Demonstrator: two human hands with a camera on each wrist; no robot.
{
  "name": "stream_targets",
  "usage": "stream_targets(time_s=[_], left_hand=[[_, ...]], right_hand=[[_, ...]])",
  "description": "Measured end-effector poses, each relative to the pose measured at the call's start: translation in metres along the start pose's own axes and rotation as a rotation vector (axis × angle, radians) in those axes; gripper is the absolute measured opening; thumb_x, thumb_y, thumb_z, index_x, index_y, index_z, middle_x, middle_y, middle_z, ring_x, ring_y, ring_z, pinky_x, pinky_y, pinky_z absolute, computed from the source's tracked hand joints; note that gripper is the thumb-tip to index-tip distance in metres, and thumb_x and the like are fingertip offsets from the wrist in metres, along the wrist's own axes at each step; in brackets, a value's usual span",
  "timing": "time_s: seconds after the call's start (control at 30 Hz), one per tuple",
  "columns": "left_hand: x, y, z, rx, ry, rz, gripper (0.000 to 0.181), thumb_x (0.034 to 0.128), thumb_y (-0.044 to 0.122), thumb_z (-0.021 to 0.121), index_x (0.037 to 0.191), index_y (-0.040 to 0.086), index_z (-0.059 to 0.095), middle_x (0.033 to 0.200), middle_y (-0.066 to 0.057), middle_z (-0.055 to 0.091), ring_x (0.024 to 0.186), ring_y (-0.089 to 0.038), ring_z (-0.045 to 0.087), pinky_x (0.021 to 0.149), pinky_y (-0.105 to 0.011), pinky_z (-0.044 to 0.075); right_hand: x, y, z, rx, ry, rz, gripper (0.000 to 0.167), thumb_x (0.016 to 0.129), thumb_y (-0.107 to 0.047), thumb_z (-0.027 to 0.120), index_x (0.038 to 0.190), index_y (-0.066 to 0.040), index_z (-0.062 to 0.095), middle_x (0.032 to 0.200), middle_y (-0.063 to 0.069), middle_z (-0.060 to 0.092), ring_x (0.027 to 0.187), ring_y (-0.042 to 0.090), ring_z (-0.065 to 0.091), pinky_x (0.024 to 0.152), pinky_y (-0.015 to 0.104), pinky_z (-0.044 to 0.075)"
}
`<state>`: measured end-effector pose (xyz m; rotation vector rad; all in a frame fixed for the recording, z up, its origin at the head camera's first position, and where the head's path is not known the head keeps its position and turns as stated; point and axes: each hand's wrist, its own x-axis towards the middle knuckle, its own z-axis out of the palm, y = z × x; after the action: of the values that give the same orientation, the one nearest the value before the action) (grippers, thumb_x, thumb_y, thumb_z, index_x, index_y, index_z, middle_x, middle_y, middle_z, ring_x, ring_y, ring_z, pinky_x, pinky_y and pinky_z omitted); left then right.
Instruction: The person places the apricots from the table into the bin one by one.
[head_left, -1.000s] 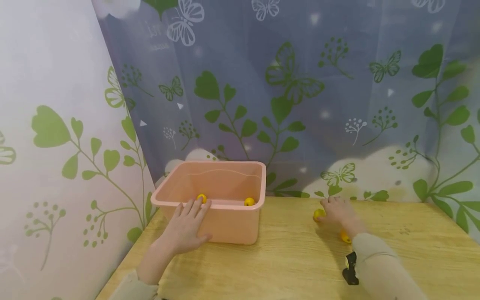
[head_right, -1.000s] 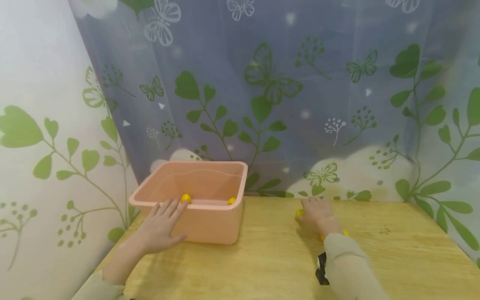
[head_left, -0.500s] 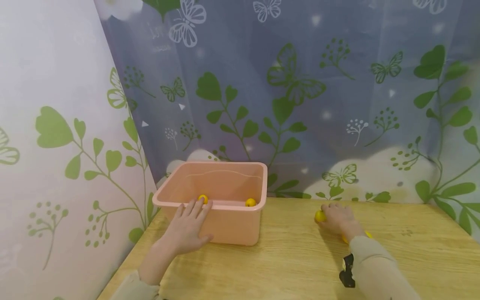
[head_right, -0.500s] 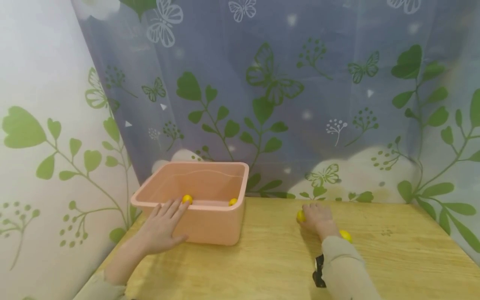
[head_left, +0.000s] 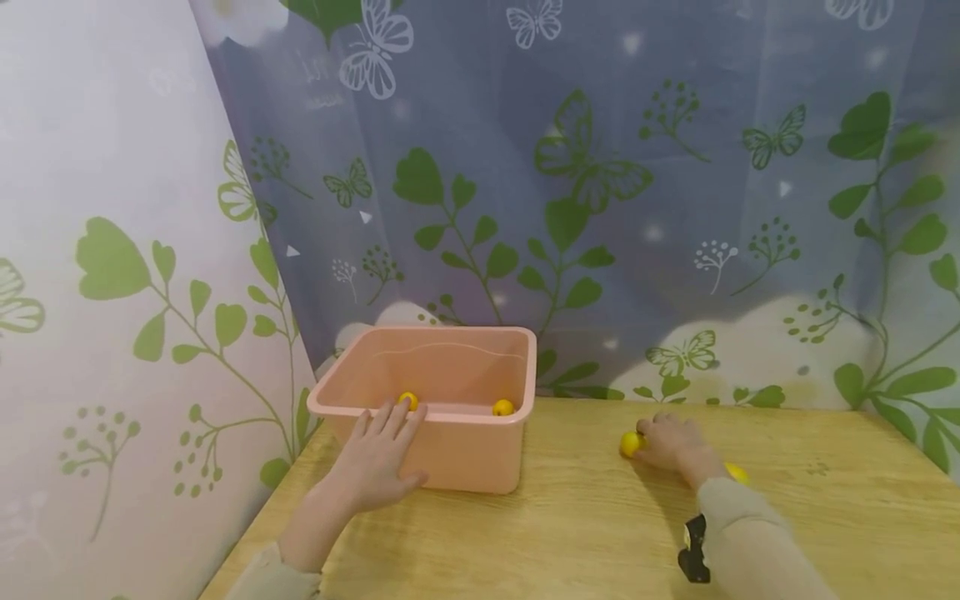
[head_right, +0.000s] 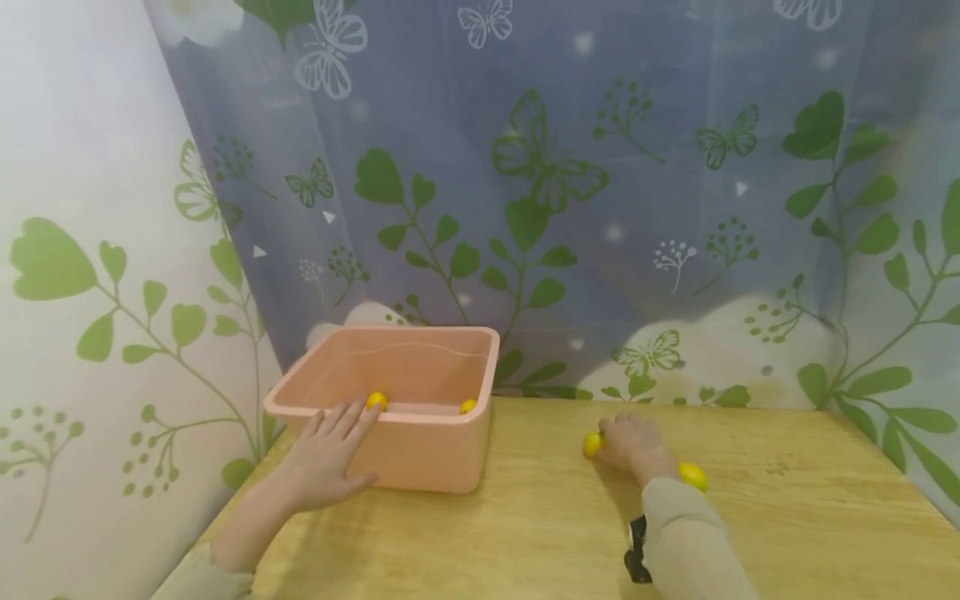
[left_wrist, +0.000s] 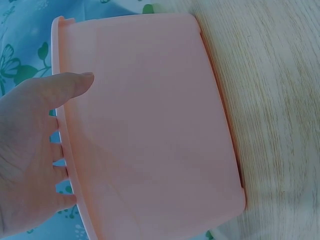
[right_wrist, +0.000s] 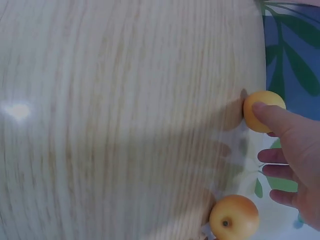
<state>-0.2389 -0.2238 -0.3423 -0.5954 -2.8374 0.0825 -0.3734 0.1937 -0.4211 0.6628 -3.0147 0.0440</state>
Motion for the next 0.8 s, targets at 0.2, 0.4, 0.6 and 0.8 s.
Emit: stream_targets(time_s=[0.2,0.4,0.6,0.8], left_hand=[[-0.001,0.001,0.001,0.009,0.004,0.004,0.085,0.0835,0.045,0.062,0.146,0.002,0.024,0.148,-0.025,0.022,0.133,-0.043,0.022,0.105,-0.060,0.017],[0.001,0.001,0.001,0.013,0.000,0.004,0.086,0.0834,0.045,0.063,0.146,0.002,0.023,0.148,-0.024,0.022,0.133,-0.043,0.023,0.105,-0.059,0.017],[0.000,0.000,0.000,0.007,-0.012,-0.002,0.086,0.0840,0.045,0.062,0.146,0.002,0.022,0.148,-0.024,0.021,0.133,-0.043,0.022,0.106,-0.060,0.016],[-0.001,0.000,0.000,0.012,-0.006,0.003,0.086,0.0838,0.045,0.062,0.146,0.002,0.022,0.148,-0.025,0.021,0.133,-0.043,0.023,0.105,-0.060,0.017]], right_hand=[[0.001,-0.004,0.007,0.020,0.006,-0.015,0.041,0.083,-0.033,0.066,0.111,-0.004,0.058,0.099,0.015,0.058,0.090,0.035,0.055,0.069,0.053,0.043],[0.001,-0.009,0.006,0.037,0.017,-0.033,0.037,0.083,-0.034,0.066,0.105,-0.006,0.060,0.094,0.011,0.057,0.085,0.030,0.054,0.067,0.049,0.043],[0.004,-0.013,0.001,0.050,0.011,-0.056,0.037,0.082,-0.035,0.067,0.106,-0.007,0.061,0.092,0.009,0.057,0.082,0.028,0.054,0.066,0.048,0.043],[0.006,-0.013,-0.009,0.052,-0.018,-0.089,0.044,0.080,-0.041,0.068,0.109,-0.008,0.062,0.094,0.010,0.059,0.084,0.030,0.056,0.072,0.055,0.042]])
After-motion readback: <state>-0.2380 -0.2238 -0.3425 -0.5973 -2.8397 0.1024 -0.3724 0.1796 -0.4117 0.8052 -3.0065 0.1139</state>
